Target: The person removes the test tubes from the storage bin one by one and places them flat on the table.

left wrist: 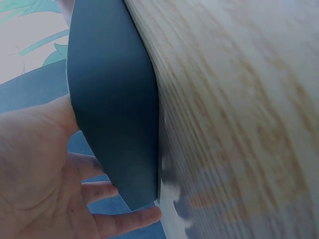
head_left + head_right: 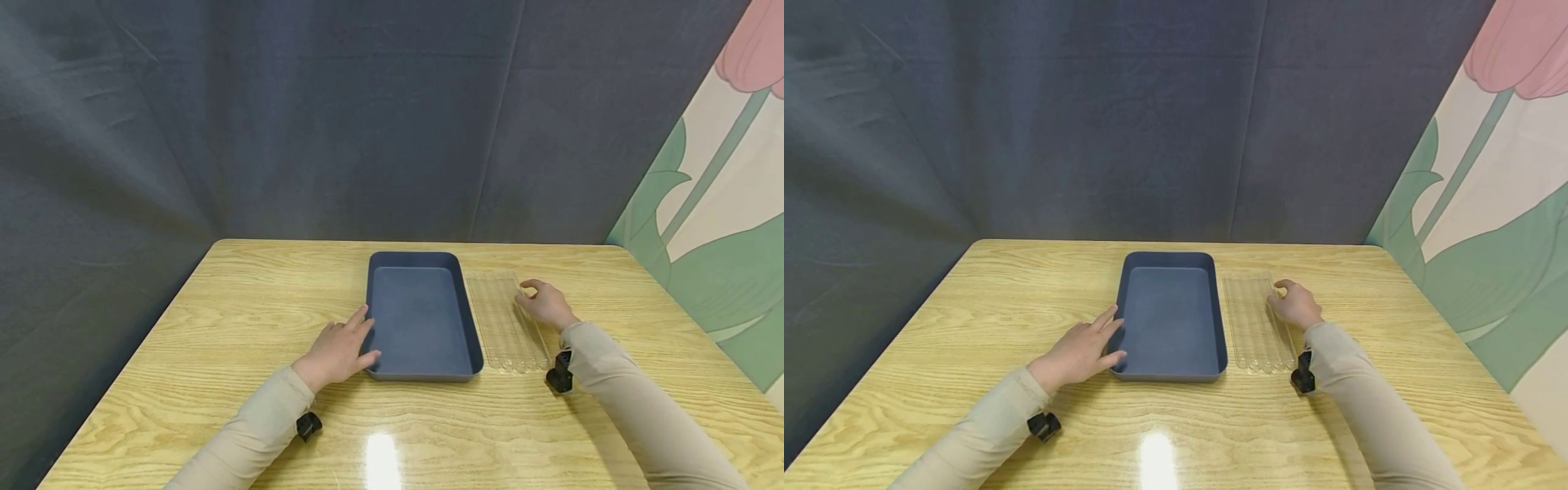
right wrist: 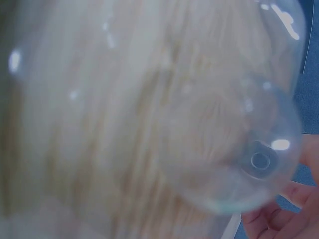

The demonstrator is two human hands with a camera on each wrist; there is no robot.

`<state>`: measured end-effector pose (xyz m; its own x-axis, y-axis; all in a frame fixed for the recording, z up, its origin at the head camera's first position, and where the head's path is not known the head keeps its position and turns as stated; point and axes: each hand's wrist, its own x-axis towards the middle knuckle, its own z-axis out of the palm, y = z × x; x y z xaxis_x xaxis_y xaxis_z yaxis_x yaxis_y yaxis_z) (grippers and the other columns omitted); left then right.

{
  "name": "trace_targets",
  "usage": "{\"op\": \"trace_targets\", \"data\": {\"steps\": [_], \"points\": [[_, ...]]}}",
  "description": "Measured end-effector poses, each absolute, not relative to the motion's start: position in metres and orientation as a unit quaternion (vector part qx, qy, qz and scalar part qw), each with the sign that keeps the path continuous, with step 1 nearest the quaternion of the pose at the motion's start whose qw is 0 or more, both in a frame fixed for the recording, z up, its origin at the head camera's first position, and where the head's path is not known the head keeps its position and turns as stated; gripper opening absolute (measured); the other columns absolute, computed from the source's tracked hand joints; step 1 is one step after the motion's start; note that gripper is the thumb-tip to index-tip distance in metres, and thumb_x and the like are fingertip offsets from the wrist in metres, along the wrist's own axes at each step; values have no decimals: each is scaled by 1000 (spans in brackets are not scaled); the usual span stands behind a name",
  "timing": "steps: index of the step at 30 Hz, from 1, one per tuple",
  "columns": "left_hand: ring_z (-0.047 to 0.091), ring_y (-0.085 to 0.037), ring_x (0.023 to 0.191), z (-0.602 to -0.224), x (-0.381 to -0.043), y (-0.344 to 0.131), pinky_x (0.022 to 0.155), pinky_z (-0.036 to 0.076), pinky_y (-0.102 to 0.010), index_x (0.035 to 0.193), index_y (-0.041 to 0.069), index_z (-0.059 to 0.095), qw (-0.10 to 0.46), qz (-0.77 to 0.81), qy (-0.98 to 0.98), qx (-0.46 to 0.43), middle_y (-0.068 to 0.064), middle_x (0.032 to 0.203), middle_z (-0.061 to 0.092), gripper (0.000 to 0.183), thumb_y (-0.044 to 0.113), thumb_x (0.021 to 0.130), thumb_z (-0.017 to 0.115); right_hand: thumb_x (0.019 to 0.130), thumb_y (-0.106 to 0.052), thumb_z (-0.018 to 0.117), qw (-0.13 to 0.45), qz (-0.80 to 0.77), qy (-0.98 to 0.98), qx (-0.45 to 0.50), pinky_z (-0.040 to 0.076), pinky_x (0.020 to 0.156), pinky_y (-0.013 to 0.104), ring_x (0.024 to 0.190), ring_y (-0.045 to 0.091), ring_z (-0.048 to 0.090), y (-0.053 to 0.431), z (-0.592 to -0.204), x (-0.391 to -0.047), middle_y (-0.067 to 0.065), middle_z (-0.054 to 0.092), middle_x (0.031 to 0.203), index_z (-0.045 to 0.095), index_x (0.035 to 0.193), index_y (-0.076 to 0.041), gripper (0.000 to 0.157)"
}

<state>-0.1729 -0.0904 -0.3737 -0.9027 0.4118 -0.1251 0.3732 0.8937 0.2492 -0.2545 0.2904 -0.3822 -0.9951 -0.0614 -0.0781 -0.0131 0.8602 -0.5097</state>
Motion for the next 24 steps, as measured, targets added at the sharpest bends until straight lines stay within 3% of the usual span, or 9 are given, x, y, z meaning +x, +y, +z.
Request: {"op": "trace_targets", "data": {"steps": [24], "points": [[51, -40, 121, -371, -171, -90, 108, 31, -55, 143, 6, 37, 92, 112, 969, 203, -13, 156, 20, 61, 41, 95, 50, 95, -23, 45, 55, -257, 965, -11, 49, 60, 30, 81, 31, 63, 291, -382, -254, 36, 57, 110, 41, 132, 11, 51]]}}
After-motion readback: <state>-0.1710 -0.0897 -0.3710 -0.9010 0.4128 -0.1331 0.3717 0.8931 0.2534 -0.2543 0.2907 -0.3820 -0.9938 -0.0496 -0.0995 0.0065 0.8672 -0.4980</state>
